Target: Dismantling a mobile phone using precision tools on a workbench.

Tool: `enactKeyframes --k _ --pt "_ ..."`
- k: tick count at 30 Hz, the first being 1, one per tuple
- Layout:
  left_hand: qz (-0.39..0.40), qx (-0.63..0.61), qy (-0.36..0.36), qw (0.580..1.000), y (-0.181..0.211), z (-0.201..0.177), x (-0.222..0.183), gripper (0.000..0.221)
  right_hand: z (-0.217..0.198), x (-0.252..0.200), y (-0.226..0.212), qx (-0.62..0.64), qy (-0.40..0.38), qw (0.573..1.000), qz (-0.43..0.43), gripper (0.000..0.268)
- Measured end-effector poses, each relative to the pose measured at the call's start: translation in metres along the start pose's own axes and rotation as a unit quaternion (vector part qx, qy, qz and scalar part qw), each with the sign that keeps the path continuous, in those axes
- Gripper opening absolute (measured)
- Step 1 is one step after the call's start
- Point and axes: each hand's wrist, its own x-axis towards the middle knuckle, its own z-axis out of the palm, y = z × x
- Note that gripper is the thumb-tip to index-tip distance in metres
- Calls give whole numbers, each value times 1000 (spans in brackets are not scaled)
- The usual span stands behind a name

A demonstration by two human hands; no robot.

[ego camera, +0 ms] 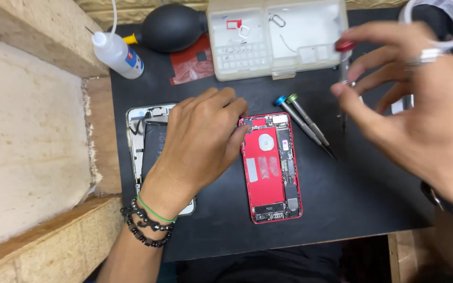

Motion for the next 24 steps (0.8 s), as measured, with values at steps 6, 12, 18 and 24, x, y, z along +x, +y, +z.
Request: enactKeyframes --k 6,12,18,24 --pt "-4 -3 -7 1000 -2 1 -1 18 12 -11 29 -190 -54 980 24 52" --pt "-12 -10 -4 1000 -2 3 -2 18 14 -9 18 -225 -133 960 103 53" --pt "-21 -14 -16 1000 -3 4 -3 18 23 -12 17 -210 -127 965 87 53" --pt "-14 -17 4 1000 -3 7 -5 23 24 -18 16 -204 -87 972 81 58"
